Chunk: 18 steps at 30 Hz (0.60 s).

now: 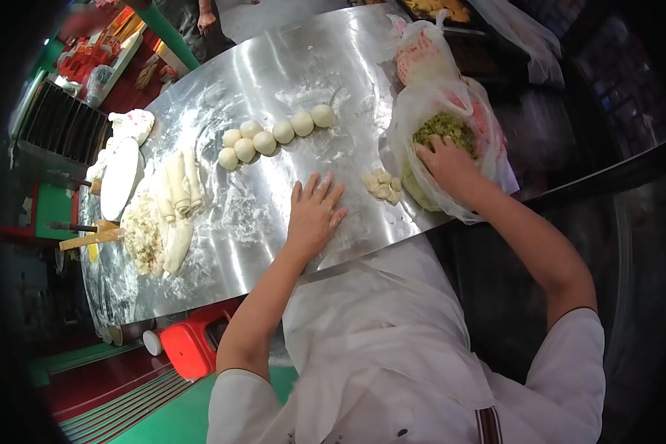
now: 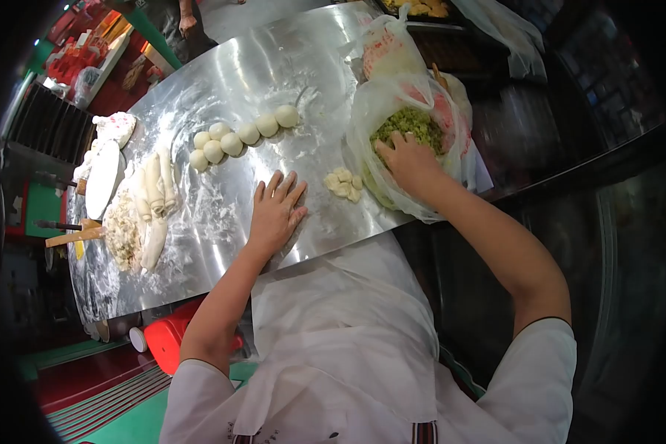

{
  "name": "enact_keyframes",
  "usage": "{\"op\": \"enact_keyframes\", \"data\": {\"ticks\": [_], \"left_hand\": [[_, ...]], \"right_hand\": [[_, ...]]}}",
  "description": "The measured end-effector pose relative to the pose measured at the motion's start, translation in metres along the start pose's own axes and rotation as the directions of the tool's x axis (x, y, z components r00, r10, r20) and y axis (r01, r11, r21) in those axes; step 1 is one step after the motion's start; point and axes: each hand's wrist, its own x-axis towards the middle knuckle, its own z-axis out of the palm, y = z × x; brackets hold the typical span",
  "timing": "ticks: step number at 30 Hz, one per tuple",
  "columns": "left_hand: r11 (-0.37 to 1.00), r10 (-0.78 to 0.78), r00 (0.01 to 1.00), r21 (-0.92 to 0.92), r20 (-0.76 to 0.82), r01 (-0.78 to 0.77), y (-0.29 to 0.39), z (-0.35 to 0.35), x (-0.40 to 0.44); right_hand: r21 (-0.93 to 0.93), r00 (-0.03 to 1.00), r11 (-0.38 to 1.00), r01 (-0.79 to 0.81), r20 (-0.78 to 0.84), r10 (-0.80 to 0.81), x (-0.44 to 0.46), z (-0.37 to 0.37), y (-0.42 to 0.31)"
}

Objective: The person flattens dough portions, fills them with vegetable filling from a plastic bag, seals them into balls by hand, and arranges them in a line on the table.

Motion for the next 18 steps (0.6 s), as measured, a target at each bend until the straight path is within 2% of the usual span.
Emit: {"op": "enact_keyframes", "data": {"ticks": [1, 3, 4, 5, 6, 7, 10, 12, 13, 14, 15, 17, 18], "left_hand": [[1.0, 0.0, 1.0, 0.006, -0.006, 0.0, -0.004, -0.002, 0.001], [0.954, -0.079, 0.997, -0.292, -0.006, 0.074, -0.017, -0.004, -0.004], [0.955, -0.074, 0.997, -0.287, -0.003, 0.071, -0.018, -0.014, -0.008], [0.96, -0.174, 0.974, -0.195, 0.146, 0.201, -0.014, -0.032, -0.012], [0.946, -0.276, 0.919, -0.088, 0.281, 0.311, -0.01, -0.043, -0.015], [0.95, -0.262, 0.922, -0.095, 0.285, 0.299, -0.013, -0.048, -0.018], [0.956, -0.248, 0.899, -0.06, 0.361, 0.287, -0.024, -0.057, -0.01], [0.762, -0.486, 0.78, -0.247, 0.395, 0.599, -0.023, -0.058, 0.004], [0.766, -0.477, 0.781, -0.245, 0.402, 0.594, -0.017, -0.06, 0.012], [0.47, -0.421, 0.808, -0.664, 0.411, 0.582, -0.005, -0.063, 0.024], [0.036, -0.377, 0.84, -0.9, 0.39, 0.434, 0.008, -0.068, 0.036], [-0.082, -0.208, 0.915, -0.938, 0.347, 0.337, 0.046, -0.084, 0.07], [-0.082, -0.201, 0.916, -0.938, 0.347, 0.337, 0.061, -0.084, 0.086]], "right_hand": [[-0.035, 0.999, 0.999, 0.034, -0.014, -0.034, 0.001, 0.004, 0.002], [-0.021, 0.995, 0.997, 0.076, -0.065, -0.077, 0.002, 0.017, 0.01], [-0.01, 0.987, 0.994, 0.112, -0.115, -0.113, 0.003, 0.021, 0.013], [-0.006, 0.988, 0.994, 0.105, -0.117, -0.105, 0.007, 0.018, 0.013], [0.069, 0.996, 0.994, 0.086, -0.03, -0.084, 0.014, 0.014, 0.014], [0.139, 0.996, 0.989, 0.056, 0.058, -0.065, 0.019, 0.009, 0.015], [0.186, 0.994, 0.982, -0.041, 0.106, 0.021, 0.027, 0.001, 0.02], [0.253, 0.994, 0.963, -0.093, 0.08, 0.075, 0.027, 0.001, 0.032], [0.318, 0.992, 0.94, -0.125, 0.055, 0.113, 0.026, 0.001, 0.037], [0.422, 0.986, 0.892, -0.165, 0.101, 0.135, 0.024, -0.002, 0.044], [0.421, 0.985, 0.891, -0.17, 0.103, 0.14, 0.018, -0.005, 0.049], [0.615, 0.992, 0.78, -0.119, 0.104, 0.069, 0.009, -0.015, 0.059], [0.614, 0.992, 0.78, -0.124, 0.104, 0.075, 0.006, -0.016, 0.066]]}}
